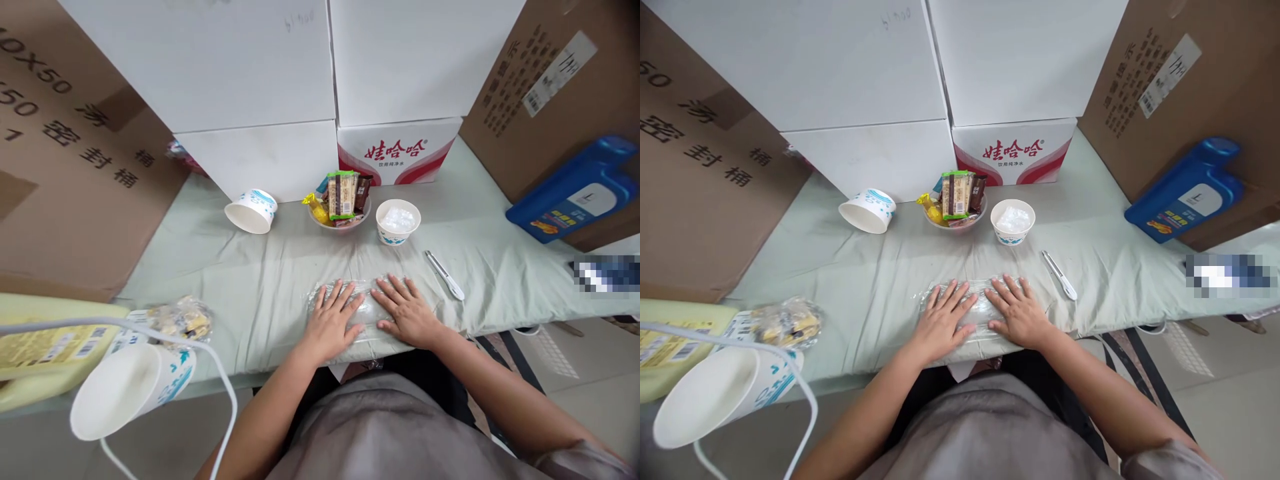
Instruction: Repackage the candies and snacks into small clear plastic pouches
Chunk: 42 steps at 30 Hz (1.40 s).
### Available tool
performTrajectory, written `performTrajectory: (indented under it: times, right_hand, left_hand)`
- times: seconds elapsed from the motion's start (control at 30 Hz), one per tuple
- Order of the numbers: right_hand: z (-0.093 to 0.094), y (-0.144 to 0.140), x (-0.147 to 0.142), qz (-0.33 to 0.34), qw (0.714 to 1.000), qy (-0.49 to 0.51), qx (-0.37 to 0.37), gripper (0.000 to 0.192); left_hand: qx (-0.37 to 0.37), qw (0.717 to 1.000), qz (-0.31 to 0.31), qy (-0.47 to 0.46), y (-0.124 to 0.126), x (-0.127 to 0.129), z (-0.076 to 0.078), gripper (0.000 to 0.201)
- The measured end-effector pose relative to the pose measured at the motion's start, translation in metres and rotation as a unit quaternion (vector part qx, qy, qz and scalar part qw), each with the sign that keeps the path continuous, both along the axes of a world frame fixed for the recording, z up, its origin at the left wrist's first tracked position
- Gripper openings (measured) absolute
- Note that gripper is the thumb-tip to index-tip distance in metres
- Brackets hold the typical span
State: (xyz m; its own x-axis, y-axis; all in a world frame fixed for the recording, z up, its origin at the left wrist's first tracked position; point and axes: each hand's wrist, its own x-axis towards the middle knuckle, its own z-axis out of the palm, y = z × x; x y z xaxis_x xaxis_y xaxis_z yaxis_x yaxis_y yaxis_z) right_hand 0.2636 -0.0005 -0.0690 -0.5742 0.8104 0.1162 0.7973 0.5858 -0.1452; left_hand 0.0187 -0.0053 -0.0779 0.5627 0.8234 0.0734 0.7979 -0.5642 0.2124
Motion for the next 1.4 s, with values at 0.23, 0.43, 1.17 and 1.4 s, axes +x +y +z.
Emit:
performTrajectory:
  times: [0.23, 0.43, 1.17, 1.4]
  right_hand:
    - [-0.006, -0.012, 0.03, -0.033, 0.999, 0.023, -0.006, 0.064]
    - [0.002, -0.032, 0.068, 0.044, 0.992, 0.111, -0.036, 0.05]
    - [-0.002, 0.01, 0.035, -0.231, 0.968, 0.081, -0.058, 0.025]
    - [-0.005, 0.007, 0.045, -0.242, 0.961, 0.131, -0.004, 0.038]
  left_hand:
    - [0.06, 0.978, 0.2, -0.002, -0.002, -0.075, 0.004, 0.057]
    - [0.009, 0.994, 0.015, -0.11, -0.038, -0.078, 0.017, 0.031]
    - [0.049, 0.964, 0.256, -0.046, 0.026, -0.044, 0.003, 0.012]
    - [0.19, 0.936, 0.286, -0.078, 0.014, -0.031, 0.019, 0.023]
